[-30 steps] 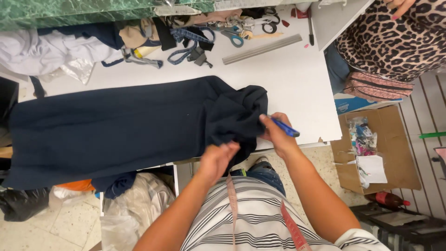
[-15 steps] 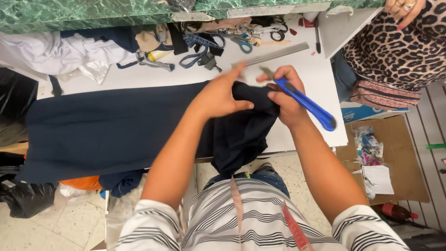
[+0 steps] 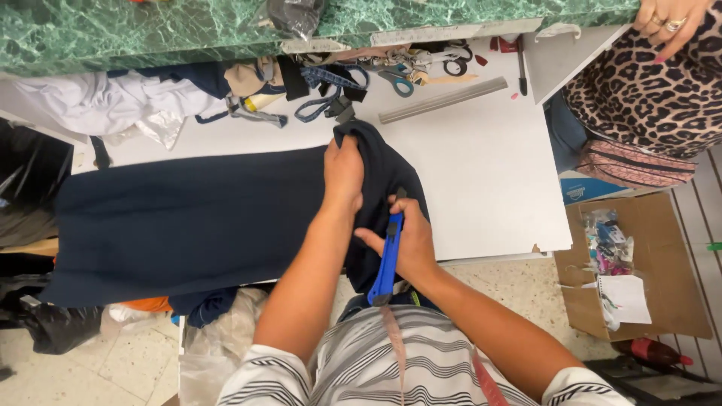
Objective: Measuring and cutting dark blue fabric using a tape measure and a utility knife
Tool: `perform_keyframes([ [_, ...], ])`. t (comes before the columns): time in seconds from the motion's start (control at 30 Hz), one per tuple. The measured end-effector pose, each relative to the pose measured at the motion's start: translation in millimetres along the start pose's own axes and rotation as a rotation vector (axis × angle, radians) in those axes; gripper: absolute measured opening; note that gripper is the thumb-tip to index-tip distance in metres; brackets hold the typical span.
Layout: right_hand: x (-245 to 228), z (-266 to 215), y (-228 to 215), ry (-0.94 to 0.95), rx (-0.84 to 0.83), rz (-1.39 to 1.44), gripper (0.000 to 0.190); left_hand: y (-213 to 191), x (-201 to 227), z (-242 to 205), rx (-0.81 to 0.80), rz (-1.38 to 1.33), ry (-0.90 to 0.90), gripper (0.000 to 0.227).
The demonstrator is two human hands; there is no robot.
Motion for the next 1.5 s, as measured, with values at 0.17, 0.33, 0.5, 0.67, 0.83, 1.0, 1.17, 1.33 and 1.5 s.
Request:
perform_keyframes([
  [0.17, 50, 19, -30, 0.126, 0.09, 0.112, 0.033, -16, -43, 30, 0.13, -0.319, -0.04, 0.03],
  [0.33, 79, 87, -97, 0.232, 0.177, 0.689, 0.04, -77, -2, -11, -0.473, -0.137, 0.251, 0.046],
  [0.5, 11, 133, -96, 0.016, -0.167, 0.503, 0.033, -70, 7, -53, -0.909, 0.61, 0.229, 0.066],
  [0.67, -42, 125, -62, -0.097, -0.359, 0.489, 0.033, -9, -11, -24, -0.934, 0.115, 0.283, 0.045],
  [0.83, -81, 120, -48, -0.214, -0.242, 0.244, 0.021, 43, -11, -41, -1.097, 0.131, -0.02, 0.023],
  [1.0, -44, 79, -67, -0.018, 0.069, -0.094, 0.031, 41, -64, -16, -0.947, 0.065, -0.41, 0.025],
  [1.17, -1, 8, -66, 0.334, 0.207, -0.138, 0.037, 31, -62, -20, -0.745, 0.096, -0.485, 0.054],
  [1.33, 11, -2, -91, 0.458, 0.593, -0.081, 0.024, 37, -67, -19, -1.043, 0.548, 0.16, 0.03],
  [1.5, -12, 77, -112, 0.073, 0.21, 0.032, 0.018, 36, -92, -59, -1.241, 0.382, -0.151, 0.024],
])
Point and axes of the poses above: each hand's wrist, its own z-axis towards the middle knuckle, its own y-axis out of the palm, x = y × z, the point moved 5 cm from there along z, towards the middle knuckle, and after that the axes turned 5 degrees about x, right-handed, at the moved point
